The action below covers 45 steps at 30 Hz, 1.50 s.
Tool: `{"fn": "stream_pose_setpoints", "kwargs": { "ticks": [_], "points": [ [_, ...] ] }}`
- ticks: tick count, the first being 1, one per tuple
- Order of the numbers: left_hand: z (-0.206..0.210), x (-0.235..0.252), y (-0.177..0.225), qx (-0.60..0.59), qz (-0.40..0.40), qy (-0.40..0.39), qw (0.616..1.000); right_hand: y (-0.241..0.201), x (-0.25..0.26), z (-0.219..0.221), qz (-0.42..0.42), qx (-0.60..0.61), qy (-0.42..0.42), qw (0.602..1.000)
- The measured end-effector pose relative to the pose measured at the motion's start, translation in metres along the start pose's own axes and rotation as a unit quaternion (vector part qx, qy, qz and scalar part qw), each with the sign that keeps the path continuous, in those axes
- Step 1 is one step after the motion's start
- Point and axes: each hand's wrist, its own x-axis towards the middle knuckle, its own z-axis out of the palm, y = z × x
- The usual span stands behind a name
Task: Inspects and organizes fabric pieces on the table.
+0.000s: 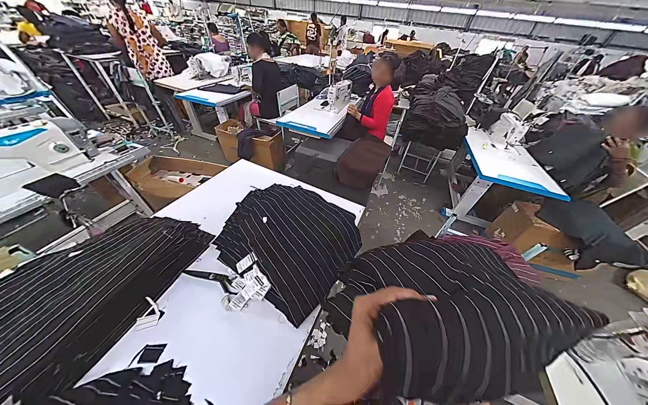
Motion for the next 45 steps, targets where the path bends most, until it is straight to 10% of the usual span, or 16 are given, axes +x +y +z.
{"fn": "stream_pose_setpoints", "kwargs": {
  "ticks": [5, 8, 12, 19, 24, 31, 40, 45],
  "points": [
    [-0.106, 0.006, 0.012, 0.064, -0.219, 0.333, 0.915, -0.019, 0.157, 0.082, 0.203, 0.538, -0.068, 0.815],
    [-0.202, -0.01, -0.013, 0.27, -0.247, 0.353, 0.861, -0.004, 0.18, 0.11, 0.197, 0.546, -0.207, 0.787],
    [-0.312, -0.022, -0.088, 0.087, -0.302, 0.545, 0.778, 0.023, 0.141, 0.121, 0.26, 0.51, -0.22, 0.79],
    [-0.324, -0.036, -0.083, 0.312, -0.337, 0.455, 0.763, 0.087, 0.072, 0.091, 0.371, 0.46, -0.183, 0.786],
    [-0.34, -0.042, -0.067, 0.643, -0.239, 0.111, 0.719, 0.093, 0.067, 0.082, 0.336, 0.512, -0.112, 0.782],
    [-0.336, -0.023, -0.065, 0.657, -0.167, -0.27, 0.683, 0.09, 0.06, 0.091, 0.327, 0.506, -0.088, 0.793],
    [-0.304, 0.003, -0.088, 0.653, -0.203, -0.325, 0.653, 0.09, 0.051, 0.125, 0.37, 0.49, -0.091, 0.784],
    [-0.291, 0.015, -0.088, 0.644, -0.137, -0.216, 0.721, 0.094, 0.096, 0.151, 0.372, 0.485, -0.119, 0.782]
  ]
}}
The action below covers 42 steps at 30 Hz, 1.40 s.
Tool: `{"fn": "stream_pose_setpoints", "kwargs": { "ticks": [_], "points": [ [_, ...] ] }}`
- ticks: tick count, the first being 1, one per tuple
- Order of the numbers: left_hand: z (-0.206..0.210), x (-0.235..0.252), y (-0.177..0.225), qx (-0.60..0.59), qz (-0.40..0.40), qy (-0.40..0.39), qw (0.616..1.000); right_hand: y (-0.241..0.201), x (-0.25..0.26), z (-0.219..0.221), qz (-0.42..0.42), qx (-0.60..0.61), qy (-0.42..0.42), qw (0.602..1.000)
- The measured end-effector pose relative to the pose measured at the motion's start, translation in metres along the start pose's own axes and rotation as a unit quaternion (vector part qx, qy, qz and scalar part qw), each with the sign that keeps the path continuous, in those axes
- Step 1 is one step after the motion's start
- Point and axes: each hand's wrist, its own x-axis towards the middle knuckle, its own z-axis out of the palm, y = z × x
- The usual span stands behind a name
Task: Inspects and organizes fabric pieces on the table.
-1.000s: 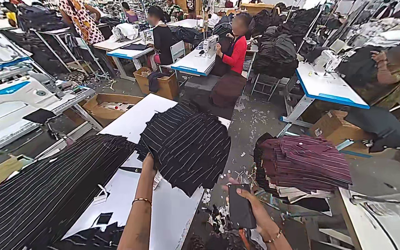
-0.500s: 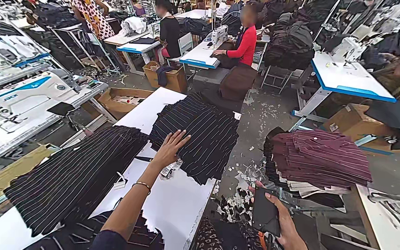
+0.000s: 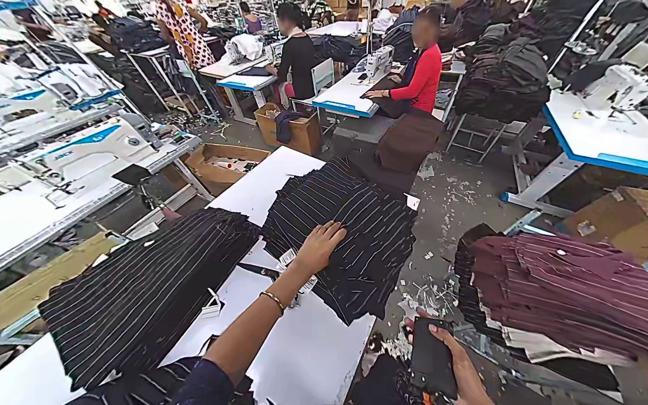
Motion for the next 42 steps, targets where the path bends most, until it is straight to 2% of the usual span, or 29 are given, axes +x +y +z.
{"fn": "stream_pose_setpoints", "kwargs": {
  "ticks": [3, 5, 7, 8, 10, 11, 13, 14, 15, 16, 18, 20, 22, 25, 28, 31, 33, 35, 36, 37, 39, 40, 41, 42],
  "points": [
    [-0.031, 0.012, -0.005, -0.112, -0.071, 0.082, 0.988, -0.017, 0.028, 0.017, 0.013, -0.042, -0.014, 0.999],
    [-0.059, 0.026, -0.026, -0.189, -0.136, 0.168, 0.958, -0.027, 0.044, 0.025, 0.017, -0.062, -0.044, 0.997],
    [-0.091, 0.045, -0.055, -0.24, -0.236, 0.293, 0.895, -0.034, 0.055, 0.03, 0.023, -0.08, -0.069, 0.994],
    [-0.109, 0.052, -0.077, -0.234, -0.292, 0.326, 0.868, -0.036, 0.06, 0.032, 0.026, -0.089, -0.077, 0.993],
    [-0.141, 0.054, -0.133, -0.14, -0.361, 0.376, 0.842, -0.039, 0.069, 0.028, 0.03, -0.103, -0.086, 0.991],
    [-0.151, 0.052, -0.164, -0.122, -0.404, 0.411, 0.808, -0.04, 0.072, 0.025, 0.027, -0.11, -0.088, 0.99],
    [-0.156, 0.04, -0.219, -0.13, -0.476, 0.487, 0.721, -0.041, 0.076, 0.014, 0.019, -0.112, -0.086, 0.99],
    [-0.154, 0.033, -0.236, -0.133, -0.498, 0.5, 0.696, -0.041, 0.078, 0.007, 0.018, -0.107, -0.079, 0.991],
    [-0.15, 0.027, -0.24, -0.13, -0.514, 0.495, 0.688, -0.041, 0.079, 0.001, 0.019, -0.102, -0.069, 0.992],
    [-0.144, 0.023, -0.232, -0.131, -0.517, 0.474, 0.701, -0.041, 0.08, -0.004, 0.023, -0.097, -0.056, 0.993],
    [-0.125, 0.018, -0.199, -0.126, -0.503, 0.403, 0.754, -0.043, 0.081, -0.008, 0.032, -0.094, -0.033, 0.994],
    [-0.095, 0.014, -0.175, -0.144, -0.469, 0.297, 0.819, -0.049, 0.085, -0.007, 0.036, -0.094, -0.02, 0.995],
    [-0.064, 0.01, -0.161, -0.185, -0.439, 0.186, 0.859, -0.054, 0.091, -0.005, 0.036, -0.089, -0.016, 0.995],
    [-0.038, 0.016, -0.148, -0.193, -0.448, 0.031, 0.873, -0.055, 0.102, 0.0, 0.036, -0.08, -0.025, 0.996],
    [-0.036, 0.032, -0.134, -0.1, -0.463, -0.083, 0.877, -0.052, 0.106, 0.008, 0.032, -0.09, -0.035, 0.995],
    [-0.046, 0.046, -0.112, -0.056, -0.385, -0.082, 0.918, -0.043, 0.106, 0.02, 0.019, -0.1, -0.025, 0.994],
    [-0.054, 0.049, -0.107, -0.055, -0.35, -0.09, 0.931, -0.037, 0.1, 0.028, 0.02, -0.103, -0.004, 0.994],
    [-0.072, 0.055, -0.124, -0.066, -0.362, 0.01, 0.93, -0.035, 0.098, 0.034, 0.019, -0.111, 0.009, 0.994],
    [-0.085, 0.057, -0.141, -0.072, -0.385, 0.093, 0.916, -0.035, 0.099, 0.035, 0.019, -0.113, 0.008, 0.993],
    [-0.097, 0.055, -0.162, -0.086, -0.423, 0.172, 0.885, -0.034, 0.099, 0.035, 0.021, -0.112, 0.005, 0.993],
    [-0.111, 0.041, -0.212, -0.128, -0.513, 0.31, 0.79, -0.034, 0.099, 0.035, 0.023, -0.108, 0.01, 0.994],
    [-0.113, 0.033, -0.232, -0.144, -0.552, 0.339, 0.748, -0.035, 0.1, 0.035, 0.021, -0.102, 0.014, 0.994],
    [-0.113, 0.025, -0.244, -0.156, -0.577, 0.341, 0.725, -0.035, 0.102, 0.033, 0.019, -0.093, 0.018, 0.995],
    [-0.112, 0.018, -0.246, -0.158, -0.585, 0.332, 0.723, -0.036, 0.102, 0.032, 0.018, -0.088, 0.021, 0.996]
  ]
}}
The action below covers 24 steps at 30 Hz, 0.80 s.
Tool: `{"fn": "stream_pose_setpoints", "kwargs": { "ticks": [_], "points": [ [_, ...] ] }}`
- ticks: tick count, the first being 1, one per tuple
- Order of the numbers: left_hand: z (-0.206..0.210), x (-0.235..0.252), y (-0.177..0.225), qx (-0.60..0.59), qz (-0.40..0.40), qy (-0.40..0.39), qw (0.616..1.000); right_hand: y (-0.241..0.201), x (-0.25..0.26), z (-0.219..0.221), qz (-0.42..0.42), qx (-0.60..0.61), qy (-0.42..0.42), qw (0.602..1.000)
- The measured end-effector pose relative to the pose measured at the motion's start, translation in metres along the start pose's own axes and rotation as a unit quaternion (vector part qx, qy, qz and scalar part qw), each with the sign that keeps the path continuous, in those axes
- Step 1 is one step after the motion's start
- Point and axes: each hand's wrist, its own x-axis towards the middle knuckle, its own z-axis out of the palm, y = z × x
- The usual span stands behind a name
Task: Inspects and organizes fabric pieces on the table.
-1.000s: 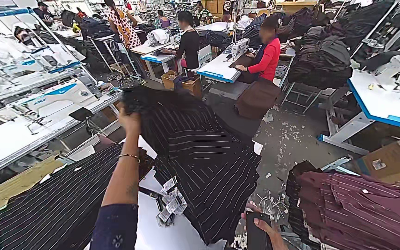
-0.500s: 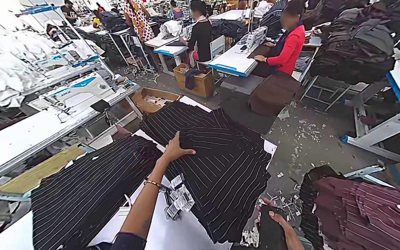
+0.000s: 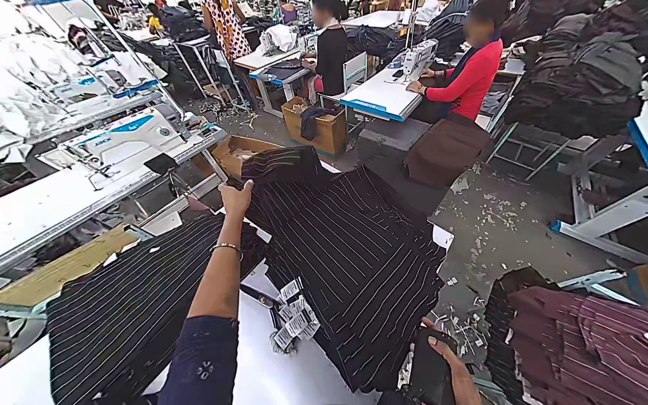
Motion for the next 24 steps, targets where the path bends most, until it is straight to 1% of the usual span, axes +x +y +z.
{"fn": "stream_pose_setpoints", "kwargs": {
  "ticks": [1, 3, 5, 6, 7, 9, 11, 12, 13, 16, 18, 19, 20, 21, 22, 23, 24],
  "points": [
    [-0.003, -0.008, -0.004, 0.013, 0.019, -0.014, 1.0, -0.001, 0.001, 0.0, -0.001, 0.001, 0.003, 1.0],
    [-0.006, -0.036, -0.009, 0.066, 0.091, -0.065, 0.992, 0.0, 0.002, 0.002, -0.003, -0.003, 0.011, 1.0],
    [0.0, -0.072, -0.02, 0.124, 0.174, -0.135, 0.968, 0.002, 0.003, 0.002, -0.005, -0.012, 0.017, 1.0],
    [0.005, -0.094, -0.029, 0.134, 0.229, -0.175, 0.948, 0.003, 0.004, 0.002, -0.006, -0.022, 0.021, 1.0],
    [0.01, -0.119, -0.039, 0.125, 0.288, -0.22, 0.924, 0.003, 0.006, 0.002, -0.007, -0.033, 0.022, 0.999],
    [0.02, -0.167, -0.059, 0.086, 0.406, -0.311, 0.855, 0.003, 0.01, 0.001, -0.01, -0.048, 0.032, 0.998],
    [0.024, -0.208, -0.071, 0.095, 0.485, -0.392, 0.776, 0.002, 0.01, 0.002, -0.009, -0.058, 0.034, 0.998],
    [0.026, -0.22, -0.074, 0.111, 0.514, -0.412, 0.744, 0.001, 0.009, 0.004, -0.009, -0.061, 0.035, 0.997],
    [0.027, -0.227, -0.075, 0.124, 0.538, -0.421, 0.72, 0.0, 0.008, 0.004, -0.008, -0.058, 0.035, 0.998],
    [0.034, -0.233, -0.07, 0.135, 0.602, -0.41, 0.671, 0.001, 0.007, 0.006, -0.006, -0.052, 0.036, 0.998],
    [0.042, -0.237, -0.068, 0.13, 0.654, -0.385, 0.638, 0.002, 0.006, 0.009, -0.008, -0.05, 0.041, 0.998],
    [0.048, -0.236, -0.067, 0.119, 0.684, -0.358, 0.625, 0.002, 0.006, 0.01, -0.011, -0.055, 0.042, 0.998],
    [0.054, -0.235, -0.066, 0.101, 0.71, -0.326, 0.616, 0.004, 0.007, 0.01, -0.016, -0.057, 0.043, 0.997],
    [0.059, -0.233, -0.064, 0.072, 0.721, -0.295, 0.623, 0.005, 0.008, 0.01, -0.017, -0.053, 0.04, 0.998],
    [0.062, -0.232, -0.059, 0.036, 0.708, -0.275, 0.649, 0.006, 0.008, 0.01, -0.017, -0.04, 0.037, 0.998],
    [0.061, -0.232, -0.048, 0.004, 0.667, -0.269, 0.695, 0.005, 0.009, 0.01, -0.015, -0.027, 0.035, 0.999],
    [0.056, -0.233, -0.034, -0.02, 0.602, -0.271, 0.751, 0.006, 0.01, 0.01, -0.014, -0.017, 0.036, 0.999]
  ]
}}
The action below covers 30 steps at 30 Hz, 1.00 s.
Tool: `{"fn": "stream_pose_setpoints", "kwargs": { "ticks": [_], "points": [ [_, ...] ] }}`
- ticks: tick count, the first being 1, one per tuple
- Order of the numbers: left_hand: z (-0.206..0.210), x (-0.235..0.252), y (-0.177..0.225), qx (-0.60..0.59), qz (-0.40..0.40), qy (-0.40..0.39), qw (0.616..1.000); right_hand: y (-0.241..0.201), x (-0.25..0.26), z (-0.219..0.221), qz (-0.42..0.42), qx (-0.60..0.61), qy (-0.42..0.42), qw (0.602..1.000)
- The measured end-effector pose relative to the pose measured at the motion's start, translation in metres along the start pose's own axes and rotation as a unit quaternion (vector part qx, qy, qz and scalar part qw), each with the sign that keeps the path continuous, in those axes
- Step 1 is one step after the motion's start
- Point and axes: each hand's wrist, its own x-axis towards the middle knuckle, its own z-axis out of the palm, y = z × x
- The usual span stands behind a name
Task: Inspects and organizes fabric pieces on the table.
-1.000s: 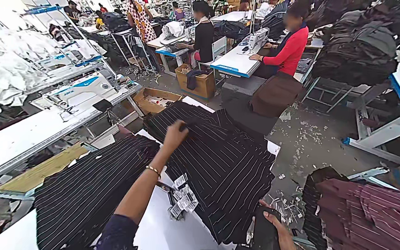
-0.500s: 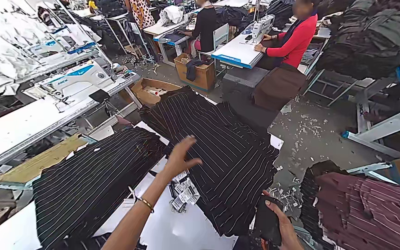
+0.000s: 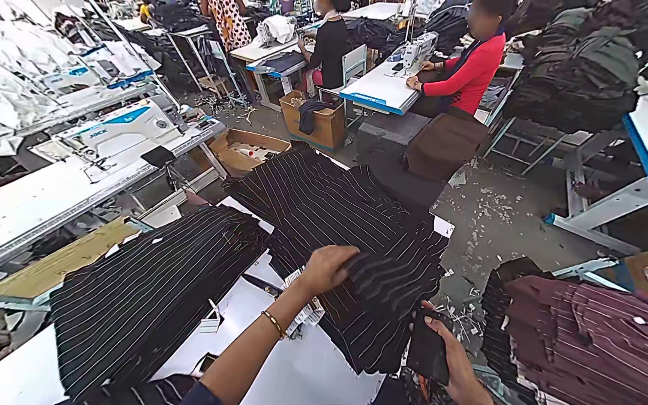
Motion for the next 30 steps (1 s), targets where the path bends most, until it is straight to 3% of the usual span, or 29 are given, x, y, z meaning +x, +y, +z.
{"fn": "stream_pose_setpoints", "kwargs": {
  "ticks": [3, 6, 9, 11, 14, 17, 19, 22, 24, 27, 30],
  "points": [
    [-0.047, 0.041, 0.001, -0.057, -0.242, 0.092, 0.964, 0.002, 0.001, -0.002, -0.002, 0.014, -0.002, 1.0],
    [-0.105, 0.067, -0.047, -0.066, -0.416, 0.244, 0.873, 0.0, 0.001, 0.0, 0.01, 0.035, 0.002, 0.999],
    [-0.158, 0.066, -0.103, -0.075, -0.516, 0.304, 0.797, 0.001, 0.003, -0.001, 0.018, 0.04, -0.002, 0.999],
    [-0.177, 0.062, -0.137, -0.002, -0.549, 0.275, 0.789, 0.001, 0.006, -0.004, 0.017, 0.044, -0.005, 0.999],
    [-0.154, 0.038, -0.123, 0.087, -0.487, 0.137, 0.858, -0.001, 0.01, -0.007, 0.019, 0.054, -0.014, 0.998],
    [-0.096, 0.005, -0.079, 0.035, -0.386, -0.03, 0.921, -0.005, 0.013, -0.008, 0.026, 0.06, -0.033, 0.997],
    [-0.052, -0.029, -0.048, -0.006, -0.297, -0.112, 0.948, -0.007, 0.014, -0.01, 0.032, 0.056, -0.037, 0.997],
    [-0.023, -0.069, 0.0, -0.036, -0.2, -0.212, 0.956, -0.009, 0.014, -0.012, 0.038, 0.058, -0.04, 0.997],
    [-0.017, -0.085, 0.014, -0.013, -0.126, -0.231, 0.965, -0.007, 0.015, -0.014, 0.036, 0.06, -0.036, 0.997],
    [-0.011, -0.095, 0.02, 0.068, 0.015, -0.173, 0.982, -0.008, 0.014, -0.012, 0.038, 0.052, -0.03, 0.997],
    [-0.009, -0.08, 0.027, 0.047, 0.08, -0.113, 0.989, -0.008, 0.013, -0.009, 0.035, 0.053, -0.022, 0.998]
  ]
}}
